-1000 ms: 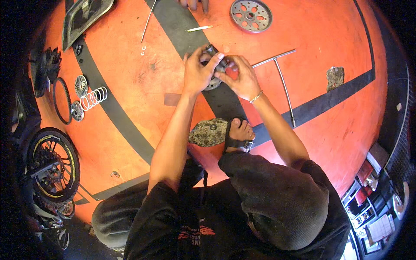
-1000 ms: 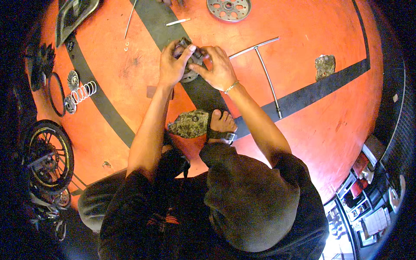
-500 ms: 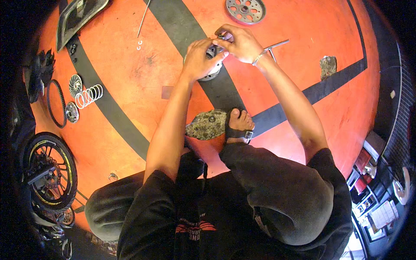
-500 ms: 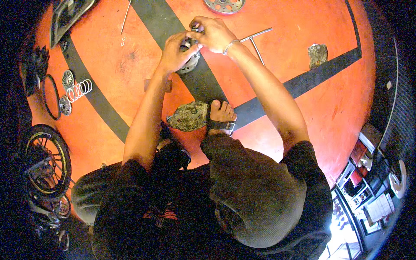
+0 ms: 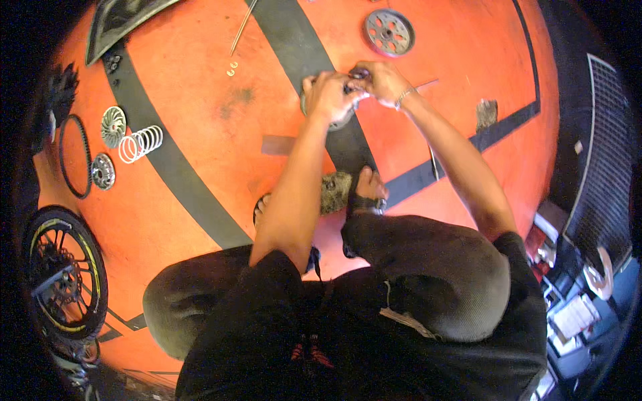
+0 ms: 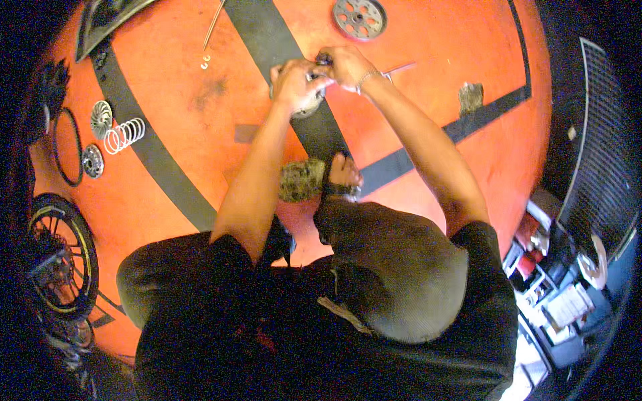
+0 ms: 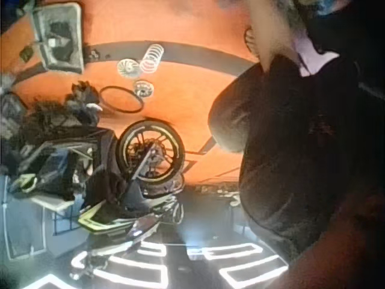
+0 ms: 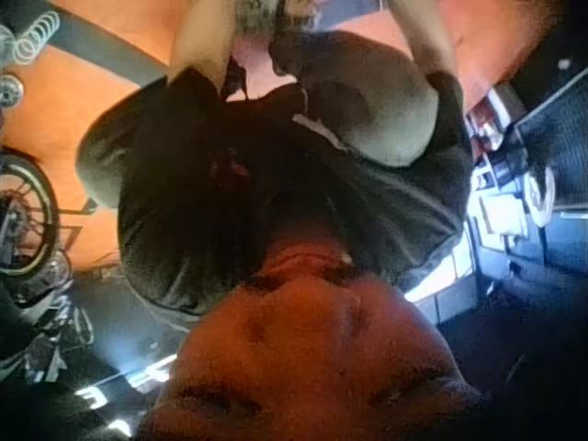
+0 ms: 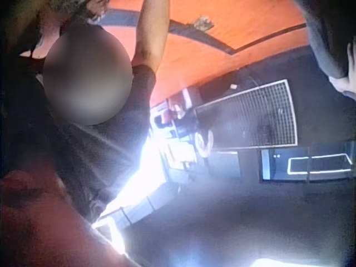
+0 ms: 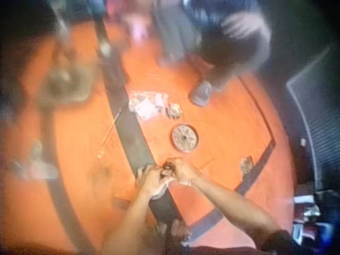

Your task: The person manipulates various motorcycle clutch components on the floor, including a metal housing and smaller rollers, using a metal tool and a hammer.

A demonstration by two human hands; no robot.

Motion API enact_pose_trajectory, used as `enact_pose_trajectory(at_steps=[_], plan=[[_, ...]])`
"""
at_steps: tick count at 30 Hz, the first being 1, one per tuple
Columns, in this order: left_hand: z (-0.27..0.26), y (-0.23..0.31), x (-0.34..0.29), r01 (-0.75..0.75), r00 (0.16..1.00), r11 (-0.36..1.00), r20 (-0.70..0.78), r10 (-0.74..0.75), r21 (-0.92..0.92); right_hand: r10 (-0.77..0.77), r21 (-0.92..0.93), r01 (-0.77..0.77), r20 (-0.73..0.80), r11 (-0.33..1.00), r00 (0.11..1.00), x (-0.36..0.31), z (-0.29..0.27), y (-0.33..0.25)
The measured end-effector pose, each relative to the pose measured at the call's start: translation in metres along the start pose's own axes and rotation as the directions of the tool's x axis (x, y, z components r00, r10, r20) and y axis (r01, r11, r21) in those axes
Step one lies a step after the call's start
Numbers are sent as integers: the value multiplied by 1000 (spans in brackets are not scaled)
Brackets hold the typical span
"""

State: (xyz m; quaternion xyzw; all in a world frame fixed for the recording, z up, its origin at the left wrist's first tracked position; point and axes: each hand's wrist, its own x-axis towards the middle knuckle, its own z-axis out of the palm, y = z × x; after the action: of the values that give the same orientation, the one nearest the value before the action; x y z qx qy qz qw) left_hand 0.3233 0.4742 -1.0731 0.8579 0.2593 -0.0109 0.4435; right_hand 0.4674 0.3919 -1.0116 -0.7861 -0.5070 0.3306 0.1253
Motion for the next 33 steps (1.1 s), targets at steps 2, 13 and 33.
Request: enact_pose_trajectory(at_steps=[2, 13, 33], plan=[[2, -12, -3, -48, 992, 998, -117, 51, 28, 69, 30, -71, 57, 997, 996, 8, 2, -7], [4, -26, 2, 124, 992, 977, 52, -116, -176, -30, 73, 30, -6, 997, 1000, 17, 6, -17], [9, -7, -17, -30, 975, 996, -220, 11, -84, -459, 99, 459, -22, 883, 888, 111, -18, -32]])
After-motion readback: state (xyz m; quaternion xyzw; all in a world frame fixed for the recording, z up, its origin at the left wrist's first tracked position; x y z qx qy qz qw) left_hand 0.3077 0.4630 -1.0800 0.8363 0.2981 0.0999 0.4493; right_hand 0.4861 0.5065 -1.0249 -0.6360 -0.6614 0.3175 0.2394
